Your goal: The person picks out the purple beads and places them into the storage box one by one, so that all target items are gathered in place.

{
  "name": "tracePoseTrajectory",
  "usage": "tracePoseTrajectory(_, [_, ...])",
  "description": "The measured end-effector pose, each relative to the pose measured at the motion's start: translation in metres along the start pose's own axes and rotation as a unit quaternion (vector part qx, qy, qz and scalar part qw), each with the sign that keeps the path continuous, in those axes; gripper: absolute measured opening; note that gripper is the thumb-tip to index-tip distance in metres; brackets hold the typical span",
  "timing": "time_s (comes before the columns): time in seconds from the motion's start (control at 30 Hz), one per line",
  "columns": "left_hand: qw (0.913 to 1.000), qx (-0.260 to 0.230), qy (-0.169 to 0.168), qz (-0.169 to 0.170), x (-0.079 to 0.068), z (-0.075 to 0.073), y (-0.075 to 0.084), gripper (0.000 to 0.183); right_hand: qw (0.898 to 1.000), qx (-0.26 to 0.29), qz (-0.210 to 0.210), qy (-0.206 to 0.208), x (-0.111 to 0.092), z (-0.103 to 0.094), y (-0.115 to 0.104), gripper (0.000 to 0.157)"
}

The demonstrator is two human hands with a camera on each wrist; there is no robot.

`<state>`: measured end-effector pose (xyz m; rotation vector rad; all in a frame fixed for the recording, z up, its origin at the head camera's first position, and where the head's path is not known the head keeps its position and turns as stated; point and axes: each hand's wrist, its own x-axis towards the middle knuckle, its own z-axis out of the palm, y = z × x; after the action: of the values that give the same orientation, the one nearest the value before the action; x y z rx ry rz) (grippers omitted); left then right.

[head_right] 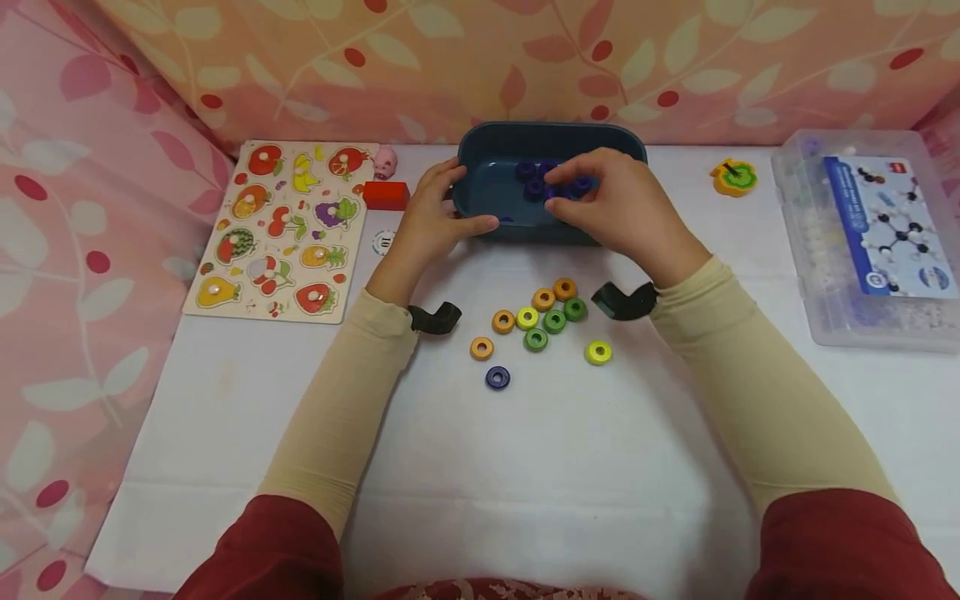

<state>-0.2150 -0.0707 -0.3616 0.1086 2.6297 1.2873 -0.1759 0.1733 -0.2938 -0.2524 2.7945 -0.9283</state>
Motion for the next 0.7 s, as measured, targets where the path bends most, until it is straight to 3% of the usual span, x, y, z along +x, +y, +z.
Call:
tracePoseTrajectory(0.17, [1.0, -0.003, 0.0, -0.001, -0.001, -0.001, 0.0, 0.097, 0.999, -0.013, 0.025, -0.029, 0.045, 0.006, 0.011, 0.05])
tracePoseTrajectory(0.33, [1.0, 0.001, 0.002, -0.003, -0.001, 0.0, 0.002, 0.097, 0.998, -0.006, 0.04, -0.051, 0.064, 0.014, 0.025, 0.05])
tracePoseTrajectory(0.53, [1.0, -0.003, 0.002, -0.004, 0.0, 0.001, 0.002, 0.097, 0.996, -0.001, 0.062, -0.058, 0.058, 0.008, 0.034, 0.057])
tracePoseTrajectory(0.7, [1.0, -0.001, 0.005, -0.006, 0.0, 0.001, 0.001, 0.097, 0.995, 0.021, 0.079, -0.052, 0.03, 0.003, 0.031, 0.06])
